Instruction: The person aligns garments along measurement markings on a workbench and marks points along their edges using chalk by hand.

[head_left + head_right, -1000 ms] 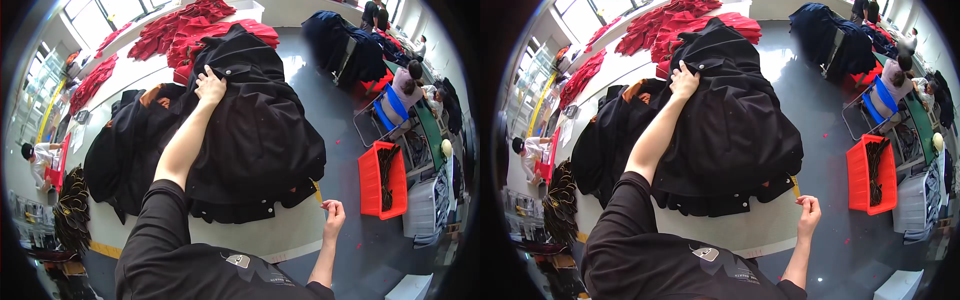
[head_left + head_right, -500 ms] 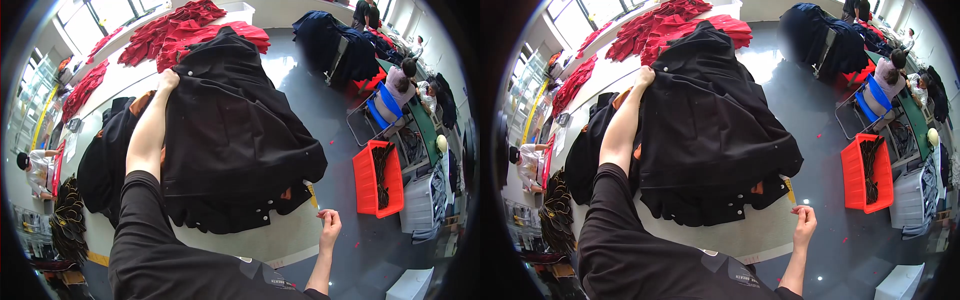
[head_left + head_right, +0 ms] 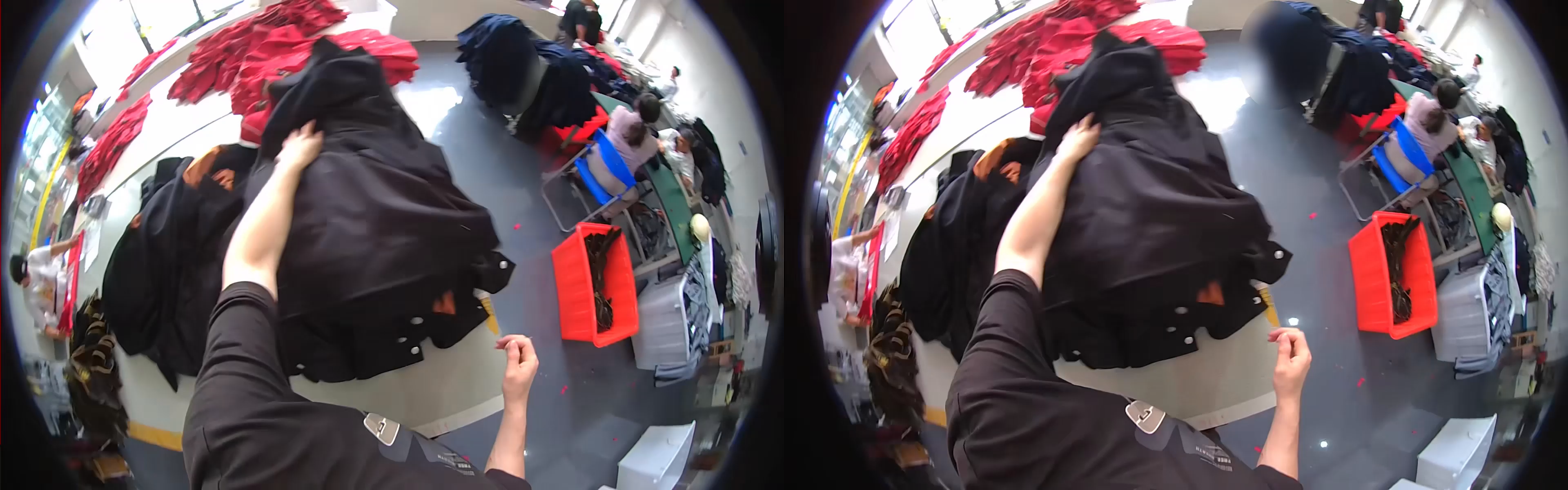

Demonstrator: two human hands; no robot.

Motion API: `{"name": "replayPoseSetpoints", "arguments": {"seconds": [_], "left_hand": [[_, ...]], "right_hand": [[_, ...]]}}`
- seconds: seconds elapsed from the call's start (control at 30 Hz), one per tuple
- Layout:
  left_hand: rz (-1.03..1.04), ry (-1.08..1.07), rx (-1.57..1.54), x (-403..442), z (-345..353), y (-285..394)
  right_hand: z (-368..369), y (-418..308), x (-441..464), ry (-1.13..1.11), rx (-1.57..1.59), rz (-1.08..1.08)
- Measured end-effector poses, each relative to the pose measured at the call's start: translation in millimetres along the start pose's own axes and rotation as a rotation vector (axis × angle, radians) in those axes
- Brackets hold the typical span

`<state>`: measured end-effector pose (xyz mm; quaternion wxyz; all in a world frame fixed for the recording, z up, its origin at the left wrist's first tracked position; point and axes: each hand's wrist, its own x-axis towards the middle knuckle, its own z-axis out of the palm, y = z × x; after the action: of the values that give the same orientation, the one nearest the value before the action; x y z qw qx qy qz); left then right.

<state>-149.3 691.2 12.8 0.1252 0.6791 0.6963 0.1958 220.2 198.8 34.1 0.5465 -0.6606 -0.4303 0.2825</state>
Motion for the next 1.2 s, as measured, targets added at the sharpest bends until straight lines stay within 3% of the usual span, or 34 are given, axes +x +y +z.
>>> {"name": "replayPoseSetpoints", "arguments": {"seconds": [0.03, 0.07, 0.1, 0.17, 0.2, 0.23, 0.3, 0.33, 0.37, 0.4, 0.47, 0.5, 0.6, 0.7, 0.83, 0.93, 1.1, 1.2], "left_hand": [[0.4, -0.016, 0.564, 25.9, 17.5, -48.0], [0.25, -0.103, 0.613, 15.3, 7.6, -45.8], [0.131, 0.038, 0.247, 66.3, 60.8, -122.2], [0.247, 0.158, 0.137, 48.7, 55.3, -135.5], [0.14, 0.098, -0.002, 7.3, 14.7, -91.2], [0.239, 0.135, 0.035, 0.1, 4.8, -84.5], [0.183, 0.381, 0.248, -75.6, -49.4, 13.9], [0.458, 0.617, 0.1, -97.2, -63.5, 39.5], [0.614, 0.718, -0.073, -139.0, -88.4, 81.3], [0.663, 0.568, -0.412, -190.6, -105.1, 116.0], [0.966, 0.151, -0.517, -292.9, -121.4, 149.1], [0.992, -0.007, -0.653, -338.1, -118.0, 159.9], [0.762, -0.296, -1.046, -426.1, -93.0, 153.5], [0.467, -0.045, -1.079, -468.3, -88.2, 135.8], [0.445, 0.282, -0.963, -499.4, -85.0, 108.7], [0.211, 0.504, -0.858, -518.0, -88.0, 93.7], [0.159, 0.704, -0.629, -529.8, -85.4, 55.5], [0.157, 0.692, -0.564, -533.1, -83.3, 31.3]], "right_hand": [[-8.5, 0.5, -1.5, 0.031, -0.011, -0.014], [-15.7, 3.9, -9.8, 0.068, 0.001, 0.007], [-18.3, 8.7, -17.1, 0.09, 0.025, 0.029], [-21.4, 25.7, -26.8, 0.106, 0.129, 0.069], [-19.5, 27.4, -28.2, 0.115, 0.164, 0.083], [-18.8, 26.0, -28.5, 0.126, 0.188, 0.091], [-12.7, 10.4, -23.1, 0.08, 0.205, 0.079], [-6.3, 0.3, -19.3, 0.002, 0.301, 0.02], [2.6, -11.0, -15.4, -0.089, 0.401, -0.035], [10.7, -25.3, -12.1, -0.167, 0.481, -0.04], [33.1, -48.1, -10.0, -0.344, 0.595, -0.066], [44.7, -57.3, -11.0, -0.464, 0.704, -0.088], [72.8, -78.0, -27.1, -0.669, 0.795, -0.024], [96.0, -76.5, -39.1, -0.844, 0.911, 0.069], [128.3, -90.5, -76.5, -0.881, 0.95, 0.251], [152.1, -97.8, -104.6, -0.867, 0.913, 0.411], [181.2, -100.0, -139.6, -0.915, 0.893, 0.397], [198.4, -98.3, -151.0, -0.871, 0.915, 0.617]]}}
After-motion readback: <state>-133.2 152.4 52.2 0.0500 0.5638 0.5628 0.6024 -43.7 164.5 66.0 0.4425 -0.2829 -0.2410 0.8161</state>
